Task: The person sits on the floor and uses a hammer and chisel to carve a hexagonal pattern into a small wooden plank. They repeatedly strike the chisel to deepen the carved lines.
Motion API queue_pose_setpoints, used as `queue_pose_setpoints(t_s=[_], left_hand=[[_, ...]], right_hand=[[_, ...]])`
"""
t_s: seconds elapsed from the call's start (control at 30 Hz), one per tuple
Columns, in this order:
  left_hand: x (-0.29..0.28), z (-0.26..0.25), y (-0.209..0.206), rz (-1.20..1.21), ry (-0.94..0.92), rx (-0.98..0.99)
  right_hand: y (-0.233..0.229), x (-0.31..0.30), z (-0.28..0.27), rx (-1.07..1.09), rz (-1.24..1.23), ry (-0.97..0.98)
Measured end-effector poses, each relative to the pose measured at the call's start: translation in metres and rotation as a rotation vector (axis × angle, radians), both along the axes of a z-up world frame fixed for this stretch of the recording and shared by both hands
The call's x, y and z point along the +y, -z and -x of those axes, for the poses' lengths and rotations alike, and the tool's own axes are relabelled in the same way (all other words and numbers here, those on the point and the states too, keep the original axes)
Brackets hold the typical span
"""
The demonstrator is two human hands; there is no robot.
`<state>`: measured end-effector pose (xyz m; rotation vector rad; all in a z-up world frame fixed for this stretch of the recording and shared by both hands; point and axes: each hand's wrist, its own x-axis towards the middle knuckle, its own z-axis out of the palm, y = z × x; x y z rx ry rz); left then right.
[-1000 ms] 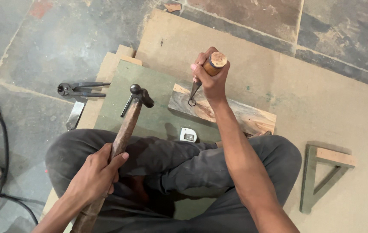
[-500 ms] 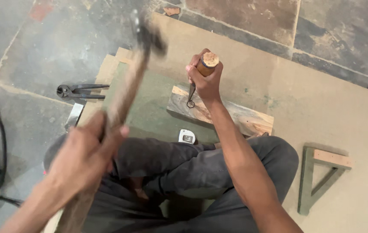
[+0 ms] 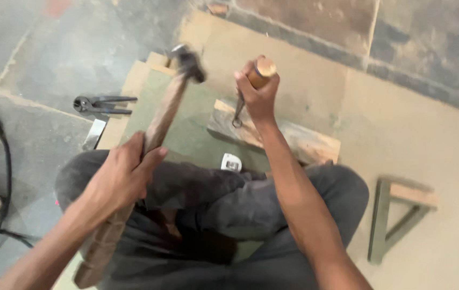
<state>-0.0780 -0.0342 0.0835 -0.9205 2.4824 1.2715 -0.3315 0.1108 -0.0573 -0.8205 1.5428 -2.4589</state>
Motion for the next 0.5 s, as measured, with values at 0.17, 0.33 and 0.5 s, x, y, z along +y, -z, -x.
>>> queue_pose_setpoints(t_s=[0.17,0.33,0.5], left_hand=[[-0.005,-0.018,0.054,-0.104,-0.165,-0.207],[-0.005,-0.020,0.058,-0.104,-0.168,-0.179],[-0.004,-0.018,0.057,-0.139,-0.180,-0.148]], right_hand=[[0.023,-0.018,-0.004,0.040,-0.044,0.249],[0.020,-0.015,0.019,-0.130,0.074,0.324],[-0.011,0.019,0.054,-0.197,0.239,0.400]])
